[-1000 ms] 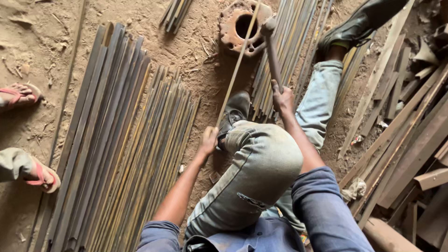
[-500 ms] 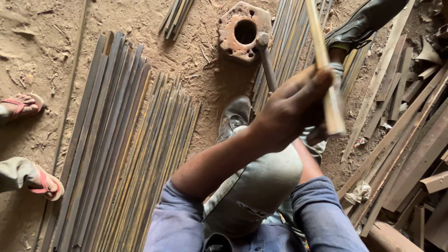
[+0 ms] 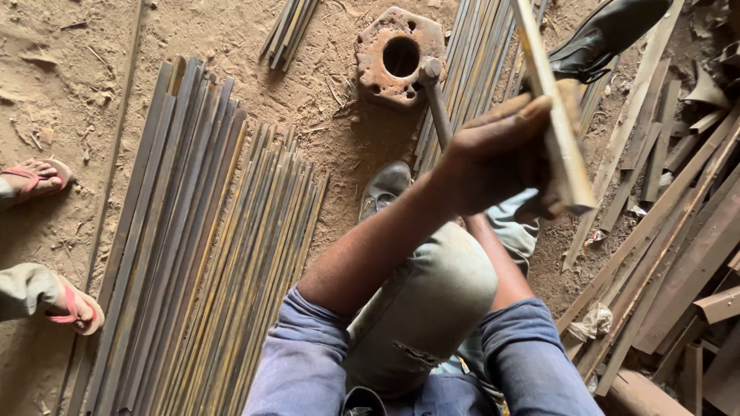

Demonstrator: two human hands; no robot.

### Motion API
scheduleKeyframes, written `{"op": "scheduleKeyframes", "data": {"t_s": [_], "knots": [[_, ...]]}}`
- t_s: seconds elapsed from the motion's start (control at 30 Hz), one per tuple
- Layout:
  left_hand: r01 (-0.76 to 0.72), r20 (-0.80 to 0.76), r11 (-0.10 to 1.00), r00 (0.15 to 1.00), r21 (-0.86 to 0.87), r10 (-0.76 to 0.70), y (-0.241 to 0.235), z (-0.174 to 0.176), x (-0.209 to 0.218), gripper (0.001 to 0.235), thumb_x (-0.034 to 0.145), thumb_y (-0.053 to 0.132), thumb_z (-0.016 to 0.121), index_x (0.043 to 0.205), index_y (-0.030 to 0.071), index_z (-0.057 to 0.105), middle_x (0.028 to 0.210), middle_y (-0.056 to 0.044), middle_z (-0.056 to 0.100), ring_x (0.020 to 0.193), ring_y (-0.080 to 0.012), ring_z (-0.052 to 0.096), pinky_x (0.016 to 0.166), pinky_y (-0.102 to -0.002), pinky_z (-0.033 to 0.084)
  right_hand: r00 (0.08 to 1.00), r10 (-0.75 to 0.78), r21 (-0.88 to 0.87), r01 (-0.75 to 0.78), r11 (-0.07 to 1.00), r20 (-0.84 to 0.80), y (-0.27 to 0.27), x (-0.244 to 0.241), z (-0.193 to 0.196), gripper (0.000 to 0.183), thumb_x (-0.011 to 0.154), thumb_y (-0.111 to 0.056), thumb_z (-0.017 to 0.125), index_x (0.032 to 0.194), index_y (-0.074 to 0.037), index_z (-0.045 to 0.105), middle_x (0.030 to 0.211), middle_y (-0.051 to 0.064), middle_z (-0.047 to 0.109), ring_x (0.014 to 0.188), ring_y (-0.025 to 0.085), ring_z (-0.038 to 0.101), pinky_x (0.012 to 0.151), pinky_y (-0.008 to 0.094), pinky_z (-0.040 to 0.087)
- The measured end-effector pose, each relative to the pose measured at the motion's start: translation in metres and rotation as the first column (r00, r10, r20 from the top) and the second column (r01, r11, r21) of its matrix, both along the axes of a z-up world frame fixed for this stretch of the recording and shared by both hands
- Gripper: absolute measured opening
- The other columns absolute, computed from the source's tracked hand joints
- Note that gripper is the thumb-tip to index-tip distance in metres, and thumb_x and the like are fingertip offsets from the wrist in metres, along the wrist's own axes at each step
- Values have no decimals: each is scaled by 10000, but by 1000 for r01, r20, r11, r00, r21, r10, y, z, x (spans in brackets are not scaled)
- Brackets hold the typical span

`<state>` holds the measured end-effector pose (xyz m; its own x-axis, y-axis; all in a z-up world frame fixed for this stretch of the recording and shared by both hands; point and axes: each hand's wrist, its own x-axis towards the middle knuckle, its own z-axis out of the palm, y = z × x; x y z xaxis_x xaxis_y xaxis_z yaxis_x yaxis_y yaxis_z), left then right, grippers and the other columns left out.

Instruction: The person sits on the ground and repeatedly strikes metal rods with a hammer. They place each rod into a hole in a metal fixture to stabilize it before hammering. The person handles the rods one by one, striking them multiple times before moving to the next.

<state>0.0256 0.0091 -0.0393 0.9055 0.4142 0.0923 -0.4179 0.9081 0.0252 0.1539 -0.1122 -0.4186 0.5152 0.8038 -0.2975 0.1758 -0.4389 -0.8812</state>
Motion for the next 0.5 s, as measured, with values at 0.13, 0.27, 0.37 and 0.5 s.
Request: {"op": "scheduleKeyframes", "data": {"t_s": [0.13, 0.27, 0.37, 0.5], "knots": [[-167, -297, 835, 883, 524, 363, 31, -52, -29, 547, 1076, 451, 362, 1341, -5, 506, 919, -137, 729, 673, -210, 699, 624, -333, 628, 996, -25, -125, 14, 992, -87, 14, -1, 10, 575, 1050, -524, 547, 765, -34, 641, 602, 69, 579, 457, 172, 541, 413, 347, 393], [115, -620, 797, 697, 593, 360, 53, -180, -99, 442, 1084, 448, 625, 844, 78, 586, 624, 6, 546, 485, -122, 493, 445, -272, 423, 982, -73, -208, 37, 977, -172, -3, -4, 10, 577, 1061, -509, 542, 756, -27, 630, 593, 64, 567, 431, 160, 518, 391, 340, 377], [321, -810, 751, 338, 577, 479, 14, -297, -167, 453, 1020, 409, 601, 671, 120, 593, 532, 35, 522, 428, -98, 443, 408, -278, 349, 969, -102, -138, 72, 988, -224, -8, -4, 22, 599, 1036, -565, 512, 758, -46, 622, 578, 46, 569, 408, 140, 530, 362, 325, 391], [378, -801, 748, -30, 545, 599, -88, -389, -275, 368, 1024, 396, 587, 895, 74, 711, 669, -1, 582, 589, -123, 517, 545, -309, 415, 932, -129, 3, 138, 990, -339, -7, -3, 68, 613, 1022, -616, 466, 766, -69, 571, 565, 17, 538, 381, 123, 500, 321, 316, 376]]}}
